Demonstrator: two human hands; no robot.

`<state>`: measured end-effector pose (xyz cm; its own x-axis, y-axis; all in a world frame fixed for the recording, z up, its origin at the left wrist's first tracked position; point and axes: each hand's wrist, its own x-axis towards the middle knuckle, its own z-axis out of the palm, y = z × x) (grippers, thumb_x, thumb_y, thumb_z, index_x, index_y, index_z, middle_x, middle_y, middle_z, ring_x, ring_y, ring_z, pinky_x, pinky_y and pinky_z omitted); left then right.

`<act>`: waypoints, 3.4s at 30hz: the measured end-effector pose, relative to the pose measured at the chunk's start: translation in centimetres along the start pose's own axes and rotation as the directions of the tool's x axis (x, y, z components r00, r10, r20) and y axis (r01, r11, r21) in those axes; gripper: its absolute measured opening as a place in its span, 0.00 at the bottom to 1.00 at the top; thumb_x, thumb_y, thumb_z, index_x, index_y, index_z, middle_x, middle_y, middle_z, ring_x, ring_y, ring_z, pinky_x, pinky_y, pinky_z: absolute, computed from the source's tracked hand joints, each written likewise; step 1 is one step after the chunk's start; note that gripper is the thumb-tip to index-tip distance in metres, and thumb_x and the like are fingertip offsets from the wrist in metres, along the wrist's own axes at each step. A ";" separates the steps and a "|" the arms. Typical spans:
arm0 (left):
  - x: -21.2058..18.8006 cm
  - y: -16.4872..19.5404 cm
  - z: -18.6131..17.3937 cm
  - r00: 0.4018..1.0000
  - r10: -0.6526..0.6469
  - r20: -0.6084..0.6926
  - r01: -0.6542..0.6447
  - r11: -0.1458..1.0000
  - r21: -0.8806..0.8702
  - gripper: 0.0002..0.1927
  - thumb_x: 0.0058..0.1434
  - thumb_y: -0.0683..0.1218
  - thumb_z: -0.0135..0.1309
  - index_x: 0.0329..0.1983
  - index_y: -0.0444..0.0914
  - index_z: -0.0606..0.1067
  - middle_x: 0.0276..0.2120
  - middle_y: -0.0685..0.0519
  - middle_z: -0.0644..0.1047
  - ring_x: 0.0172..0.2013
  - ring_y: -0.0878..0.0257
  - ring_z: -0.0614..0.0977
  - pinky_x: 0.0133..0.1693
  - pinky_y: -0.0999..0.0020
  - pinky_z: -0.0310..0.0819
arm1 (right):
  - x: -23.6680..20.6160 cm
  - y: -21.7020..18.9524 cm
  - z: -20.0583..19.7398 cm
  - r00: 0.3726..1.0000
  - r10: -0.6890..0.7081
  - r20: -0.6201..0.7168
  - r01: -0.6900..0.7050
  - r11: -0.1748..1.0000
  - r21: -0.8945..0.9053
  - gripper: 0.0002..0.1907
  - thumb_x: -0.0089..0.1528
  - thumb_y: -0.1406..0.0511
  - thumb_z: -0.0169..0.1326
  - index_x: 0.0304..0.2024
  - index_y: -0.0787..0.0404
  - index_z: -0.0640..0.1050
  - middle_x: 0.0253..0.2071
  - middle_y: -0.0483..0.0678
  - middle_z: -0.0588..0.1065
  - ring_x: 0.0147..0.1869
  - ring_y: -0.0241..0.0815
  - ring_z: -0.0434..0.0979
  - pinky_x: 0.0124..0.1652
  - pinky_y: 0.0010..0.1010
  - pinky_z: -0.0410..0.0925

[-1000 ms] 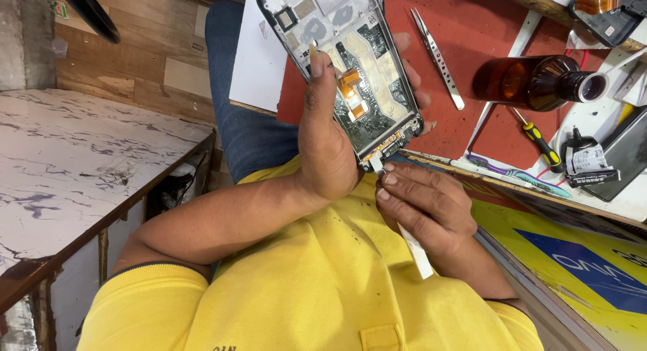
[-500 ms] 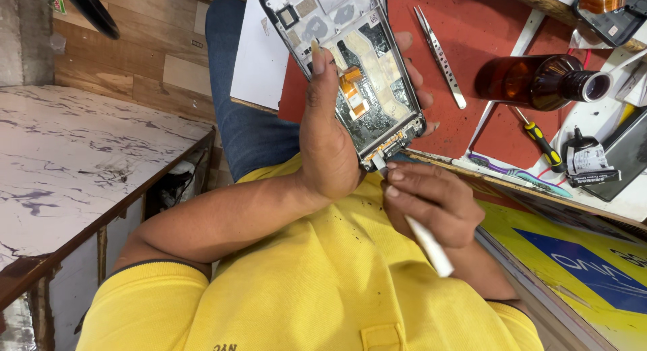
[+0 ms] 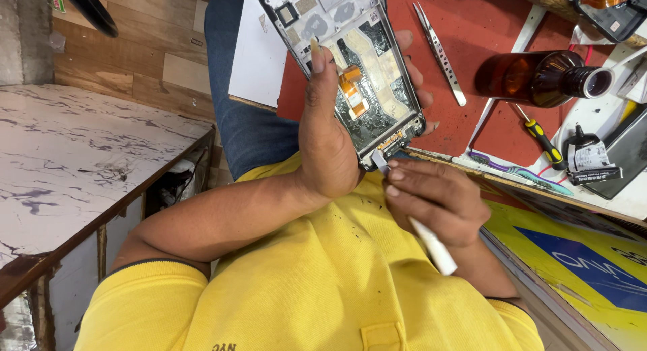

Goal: The person uses a white plastic spudger to pry and separate internal components of a disassembled smartphone. They repeatedly apply liquid from a brown bottle to the device's interior and continue prying at different areas. The phone remains open throughout the clip.

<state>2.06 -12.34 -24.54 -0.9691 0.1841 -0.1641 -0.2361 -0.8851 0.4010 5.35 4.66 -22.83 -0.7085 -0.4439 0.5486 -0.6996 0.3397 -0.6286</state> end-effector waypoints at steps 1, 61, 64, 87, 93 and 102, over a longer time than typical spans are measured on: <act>-0.1 -0.1 0.0 1.000 0.009 0.007 -0.008 1.000 -0.010 0.42 0.80 0.70 0.30 0.71 0.28 0.63 0.47 0.43 0.75 0.49 0.57 0.82 0.52 0.57 0.84 | -0.2 0.3 0.2 0.998 0.010 -0.054 -0.008 0.999 0.042 0.10 0.57 0.79 0.68 0.37 0.65 0.80 0.41 0.53 0.78 0.48 0.52 0.85 0.47 0.39 0.82; -0.1 -0.9 0.4 0.966 0.241 0.096 -0.255 0.950 0.178 0.54 0.65 0.79 0.38 0.74 0.32 0.54 0.55 0.42 0.70 0.56 0.54 0.77 0.60 0.46 0.77 | -1.4 0.4 -0.6 0.971 0.215 -0.106 -0.221 0.974 -0.045 0.14 0.62 0.70 0.67 0.42 0.69 0.75 0.19 0.42 0.60 0.22 0.39 0.62 0.26 0.29 0.61; 0.6 0.8 -0.8 0.976 0.168 0.136 -0.171 0.985 0.010 0.48 0.70 0.76 0.35 0.71 0.30 0.58 0.52 0.42 0.72 0.52 0.53 0.78 0.57 0.45 0.81 | -2.6 2.5 -1.5 0.862 0.201 -0.466 -0.305 0.939 -0.161 0.20 0.60 0.66 0.69 0.48 0.64 0.74 0.29 0.43 0.67 0.24 0.36 0.62 0.29 0.28 0.59; 1.4 0.8 -1.2 0.953 0.216 0.214 -0.209 0.976 -0.055 0.43 0.80 0.73 0.32 0.70 0.29 0.61 0.48 0.40 0.73 0.48 0.53 0.77 0.51 0.59 0.75 | 2.3 0.8 -5.2 0.997 -0.016 -0.080 -0.033 0.823 -0.567 0.21 0.66 0.64 0.71 0.57 0.65 0.78 0.54 0.59 0.79 0.51 0.55 0.84 0.49 0.38 0.80; -0.4 1.7 -0.4 0.944 0.251 0.213 -0.259 0.966 0.013 0.42 0.77 0.72 0.36 0.71 0.30 0.58 0.50 0.42 0.72 0.49 0.57 0.77 0.55 0.61 0.75 | 4.7 0.0 -4.2 0.991 -0.133 0.029 0.119 0.746 -0.656 0.15 0.67 0.59 0.67 0.50 0.62 0.83 0.47 0.58 0.83 0.37 0.47 0.79 0.33 0.34 0.63; -0.9 2.1 -0.3 0.960 0.241 0.140 -0.241 0.970 -0.016 0.42 0.79 0.72 0.36 0.72 0.29 0.57 0.52 0.43 0.72 0.51 0.57 0.78 0.55 0.60 0.76 | 5.6 -0.7 -4.2 0.974 -0.173 0.143 0.222 0.647 -0.729 0.14 0.68 0.63 0.69 0.54 0.56 0.82 0.50 0.55 0.82 0.39 0.46 0.78 0.35 0.33 0.62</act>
<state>2.45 -14.48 -23.84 -0.9976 0.0235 0.0649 0.0055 -0.9101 0.4143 1.50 5.45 -17.03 -0.5559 -0.6097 0.5650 -0.6777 0.7260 0.1167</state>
